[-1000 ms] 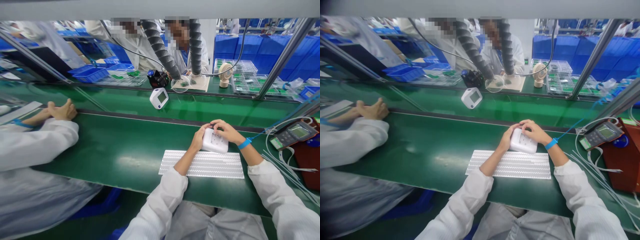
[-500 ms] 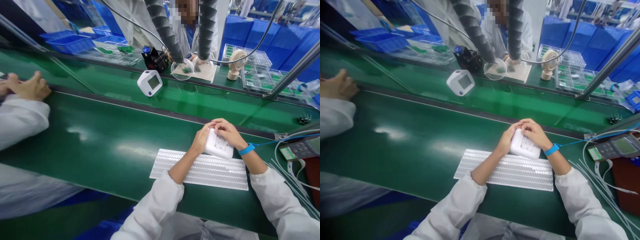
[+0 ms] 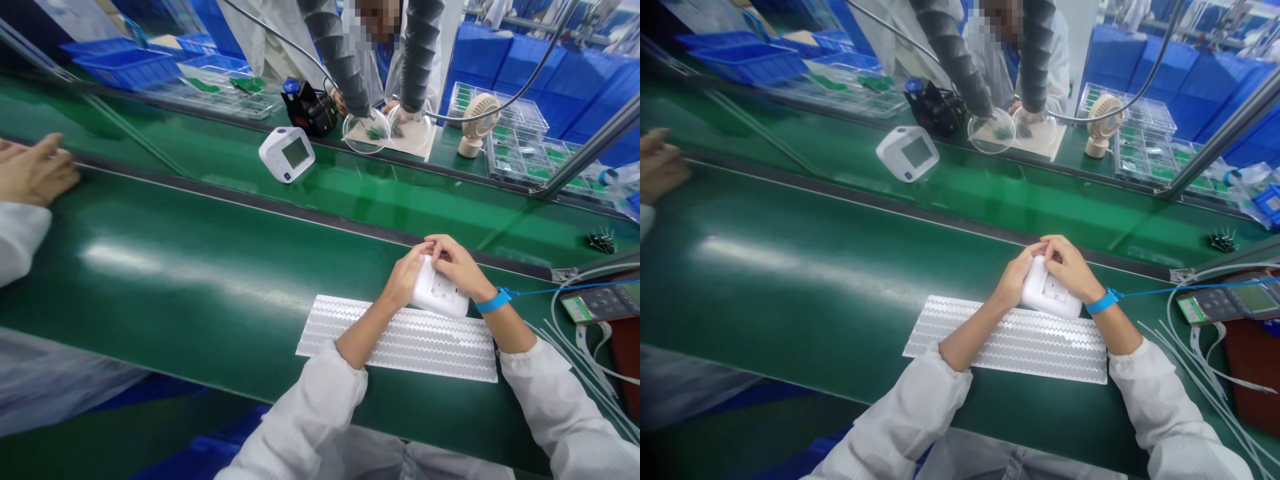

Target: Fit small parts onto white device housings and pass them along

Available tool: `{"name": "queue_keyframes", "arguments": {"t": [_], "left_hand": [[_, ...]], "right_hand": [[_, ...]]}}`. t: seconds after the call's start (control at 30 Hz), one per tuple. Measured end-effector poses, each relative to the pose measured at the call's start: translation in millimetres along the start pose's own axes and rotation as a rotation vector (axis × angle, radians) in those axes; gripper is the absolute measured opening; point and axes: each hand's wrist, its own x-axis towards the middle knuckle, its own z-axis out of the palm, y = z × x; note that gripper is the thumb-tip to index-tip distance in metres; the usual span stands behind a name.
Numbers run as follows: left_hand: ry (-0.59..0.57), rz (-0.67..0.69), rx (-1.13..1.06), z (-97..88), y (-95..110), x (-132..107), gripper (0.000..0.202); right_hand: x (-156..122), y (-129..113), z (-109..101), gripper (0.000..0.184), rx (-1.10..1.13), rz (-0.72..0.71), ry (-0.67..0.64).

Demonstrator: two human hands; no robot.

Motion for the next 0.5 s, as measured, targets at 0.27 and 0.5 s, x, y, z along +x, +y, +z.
{"name": "queue_keyframes", "arguments": {"t": [0.27,0.5], "left_hand": [[0.004,0.006,0.018,0.7,-1,1,0.060],[0.017,-0.035,-0.010,-1.2,-13,2,0.067]], "right_hand": [[10,8,-5,0.011,0.064,0.178,-0.086],[9,11,-8,0.030,0.230,0.252,-0.146]]}}
